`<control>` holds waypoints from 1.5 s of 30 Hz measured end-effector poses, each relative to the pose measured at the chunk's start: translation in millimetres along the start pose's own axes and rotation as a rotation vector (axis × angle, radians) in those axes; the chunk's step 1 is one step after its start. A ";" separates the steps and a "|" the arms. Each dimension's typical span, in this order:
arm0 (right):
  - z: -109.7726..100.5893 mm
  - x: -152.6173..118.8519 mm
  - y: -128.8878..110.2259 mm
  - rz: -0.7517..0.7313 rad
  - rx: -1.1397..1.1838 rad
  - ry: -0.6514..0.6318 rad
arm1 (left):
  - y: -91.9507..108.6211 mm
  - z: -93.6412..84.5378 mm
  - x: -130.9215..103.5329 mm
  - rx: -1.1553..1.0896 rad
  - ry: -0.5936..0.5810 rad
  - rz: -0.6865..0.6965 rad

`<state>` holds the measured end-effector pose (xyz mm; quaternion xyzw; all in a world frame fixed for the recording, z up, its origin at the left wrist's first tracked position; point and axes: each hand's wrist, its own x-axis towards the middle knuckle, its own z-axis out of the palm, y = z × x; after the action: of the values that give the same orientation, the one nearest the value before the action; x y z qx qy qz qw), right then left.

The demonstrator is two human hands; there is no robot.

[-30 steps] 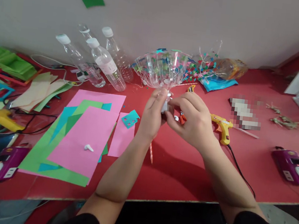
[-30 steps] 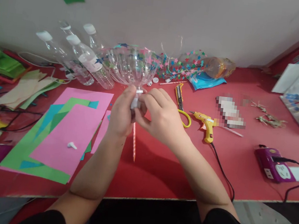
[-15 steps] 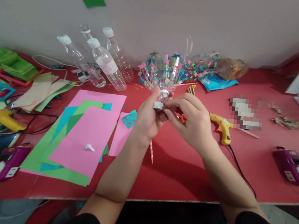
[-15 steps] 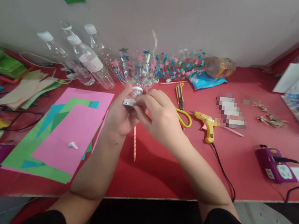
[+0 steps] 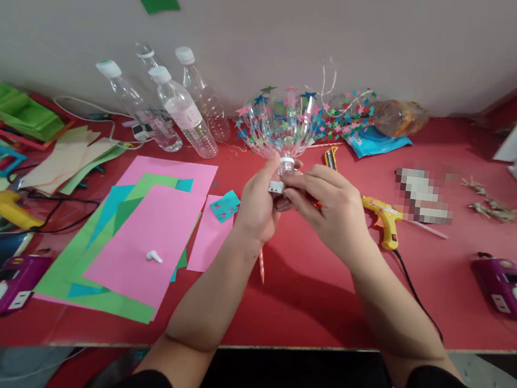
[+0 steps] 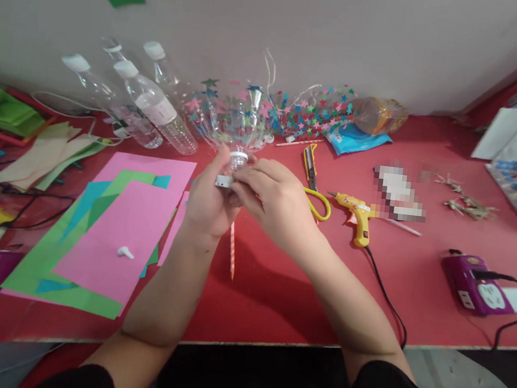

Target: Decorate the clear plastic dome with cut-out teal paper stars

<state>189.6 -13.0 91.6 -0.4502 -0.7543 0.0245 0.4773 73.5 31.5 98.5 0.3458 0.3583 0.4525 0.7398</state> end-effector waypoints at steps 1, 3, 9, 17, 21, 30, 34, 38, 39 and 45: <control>-0.8 0.2 0.8 -0.018 -0.007 -0.011 | -0.3 0.2 -0.3 0.005 0.004 0.010; -2.6 0.6 2.9 -0.058 -0.013 -0.032 | -1.4 0.0 -0.6 0.002 -0.004 0.033; -6.7 0.8 8.9 -0.084 0.043 -0.073 | -7.3 -2.4 0.5 -0.003 -0.034 0.062; 0.4 1.1 -1.3 0.073 0.107 -0.057 | -10.8 -2.6 1.4 -0.048 0.012 0.057; 10.7 -0.8 -4.8 0.069 0.056 -0.016 | -9.3 0.5 0.9 -0.075 0.010 -0.004; 29.2 -6.5 -5.7 -0.012 -0.088 0.156 | -8.4 3.8 0.2 -0.157 0.051 -0.081; 31.4 -7.4 -4.1 -0.013 -0.107 0.174 | -8.9 5.7 -0.4 -0.173 0.087 -0.076; 34.0 -8.5 -2.8 0.008 -0.074 0.175 | -11.5 5.0 -0.5 -0.157 0.113 -0.026; 33.9 -8.6 -2.7 0.015 -0.052 0.175 | -11.9 4.3 -0.4 -0.144 0.115 0.000; 18.8 -2.9 -2.1 0.008 0.145 0.034 | -8.2 -1.8 0.9 -0.063 0.100 0.119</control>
<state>174.7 -8.9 80.3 -0.4178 -0.7404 0.0733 0.5214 75.8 29.8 90.5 0.3200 0.3593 0.5236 0.7031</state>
